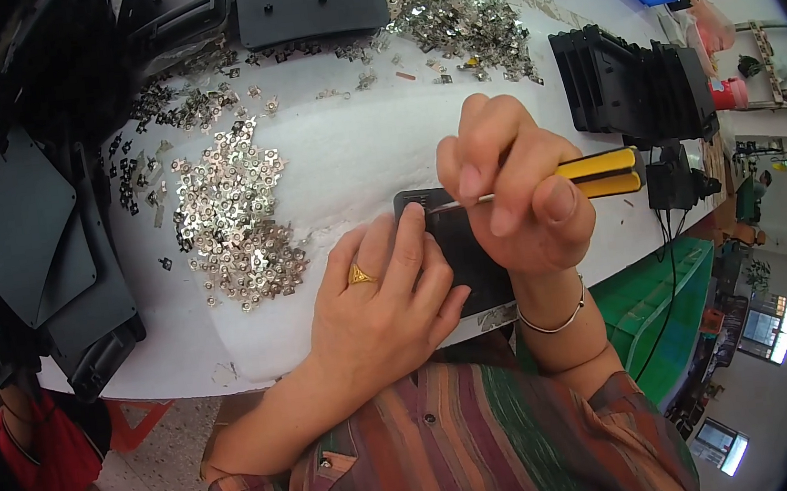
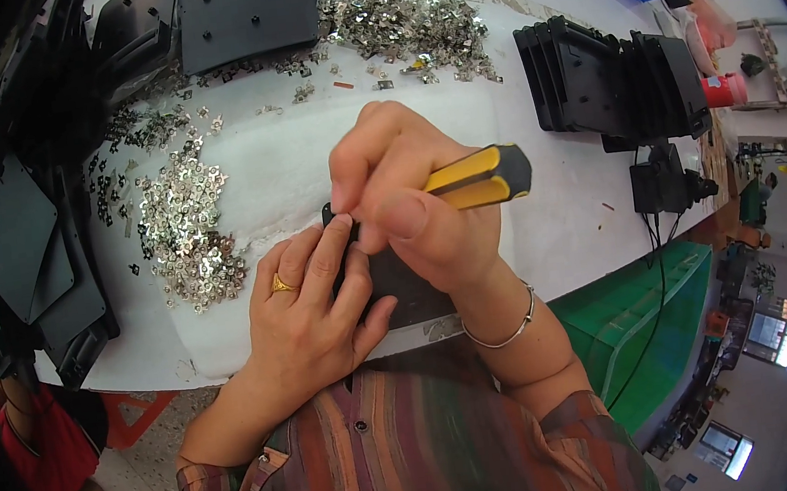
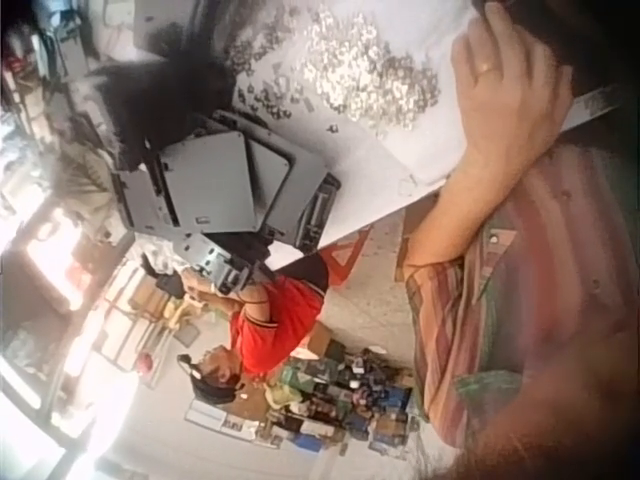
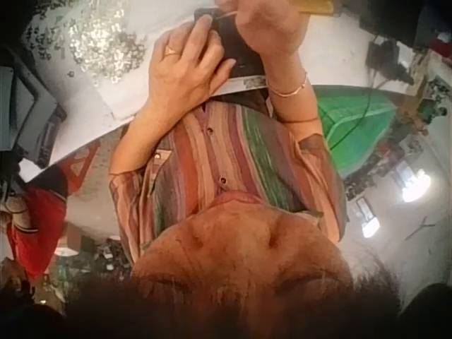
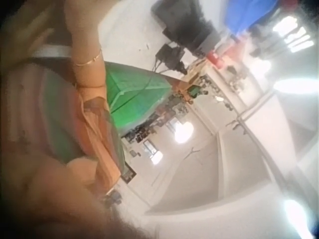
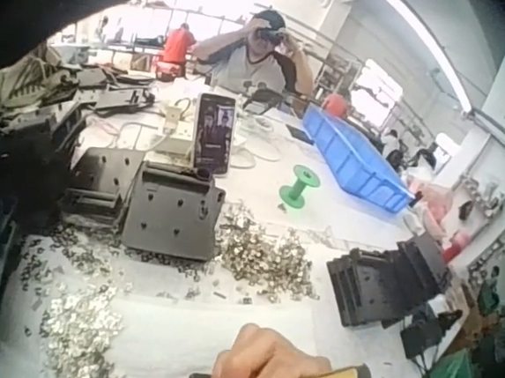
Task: The person assembles toy components by joining plastic housings with metal fasteners using a screwdriver.
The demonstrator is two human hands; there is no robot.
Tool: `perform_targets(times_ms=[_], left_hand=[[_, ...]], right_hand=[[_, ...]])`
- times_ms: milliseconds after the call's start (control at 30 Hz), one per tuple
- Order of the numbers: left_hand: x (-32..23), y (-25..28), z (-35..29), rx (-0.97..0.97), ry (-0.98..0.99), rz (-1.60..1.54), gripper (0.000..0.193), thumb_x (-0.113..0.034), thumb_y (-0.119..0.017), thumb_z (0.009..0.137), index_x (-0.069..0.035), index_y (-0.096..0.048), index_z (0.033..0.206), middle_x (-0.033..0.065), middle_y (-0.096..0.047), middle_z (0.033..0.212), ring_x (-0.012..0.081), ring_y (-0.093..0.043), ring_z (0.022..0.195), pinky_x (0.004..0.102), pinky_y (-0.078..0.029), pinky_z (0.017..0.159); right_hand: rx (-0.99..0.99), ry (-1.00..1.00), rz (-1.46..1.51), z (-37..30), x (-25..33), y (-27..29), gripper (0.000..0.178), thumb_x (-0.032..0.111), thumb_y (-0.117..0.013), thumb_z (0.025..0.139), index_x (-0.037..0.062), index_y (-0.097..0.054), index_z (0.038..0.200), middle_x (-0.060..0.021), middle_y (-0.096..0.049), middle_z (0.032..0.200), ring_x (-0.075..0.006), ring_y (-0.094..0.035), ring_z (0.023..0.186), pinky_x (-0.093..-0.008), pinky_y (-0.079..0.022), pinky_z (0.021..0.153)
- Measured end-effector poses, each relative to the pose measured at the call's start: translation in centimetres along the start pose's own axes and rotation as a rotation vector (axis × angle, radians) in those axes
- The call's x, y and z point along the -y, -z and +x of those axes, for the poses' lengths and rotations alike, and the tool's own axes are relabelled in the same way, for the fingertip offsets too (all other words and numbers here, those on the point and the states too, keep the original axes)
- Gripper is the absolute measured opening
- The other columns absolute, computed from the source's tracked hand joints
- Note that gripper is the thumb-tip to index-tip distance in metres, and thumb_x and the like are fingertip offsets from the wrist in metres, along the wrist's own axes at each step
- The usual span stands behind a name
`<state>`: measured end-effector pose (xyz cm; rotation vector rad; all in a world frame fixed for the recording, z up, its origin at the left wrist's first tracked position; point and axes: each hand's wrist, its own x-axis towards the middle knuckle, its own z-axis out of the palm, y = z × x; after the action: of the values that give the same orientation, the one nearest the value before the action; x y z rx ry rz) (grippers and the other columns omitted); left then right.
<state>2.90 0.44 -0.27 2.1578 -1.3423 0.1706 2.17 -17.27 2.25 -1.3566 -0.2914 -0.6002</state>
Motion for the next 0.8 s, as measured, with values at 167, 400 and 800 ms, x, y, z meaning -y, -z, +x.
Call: perform_targets(times_ms=[167, 400, 800], left_hand=[[0.1, -0.1, -0.2, 0.013, -0.002, -0.021, 0.042, -0.035, -0.074, 0.083, 0.000, -0.069, 0.106, 0.0203, -0.061, 0.133, 0.0327, -0.060, 0.116, 0.0452, -0.047, 0.098], [0.0, -0.1, -0.1, 0.004, 0.024, -0.032, 0.039, -0.036, -0.073, 0.084, -0.003, -0.069, 0.104, 0.0208, -0.060, 0.136, 0.0310, -0.061, 0.116, 0.0431, -0.047, 0.099], [0.2, -0.2, -0.1, 0.003, 0.013, -0.024, 0.037, -0.034, -0.072, 0.085, -0.002, -0.069, 0.102, 0.0233, -0.061, 0.135, 0.0323, -0.061, 0.116, 0.0438, -0.048, 0.099]], right_hand=[[-0.043, -0.149, 0.221, -1.2, 2.0, 0.3, 0.037, 0.023, -0.056, 0.104, 0.0045, -0.054, 0.071, -0.0097, -0.058, 0.073, -0.0144, -0.042, 0.057, -0.0290, -0.035, 0.051], [-0.068, -0.130, 0.235, -1.4, 2.5, 0.3, 0.043, 0.021, -0.059, 0.101, 0.0039, -0.044, 0.064, -0.0083, -0.054, 0.065, -0.0140, -0.036, 0.054, -0.0296, -0.031, 0.046], [-0.054, -0.183, 0.093, -1.0, 2.5, -0.4, 0.047, 0.019, -0.063, 0.095, 0.0034, -0.039, 0.058, -0.0075, -0.052, 0.055, -0.0173, -0.042, 0.047, -0.0330, -0.040, 0.048]])
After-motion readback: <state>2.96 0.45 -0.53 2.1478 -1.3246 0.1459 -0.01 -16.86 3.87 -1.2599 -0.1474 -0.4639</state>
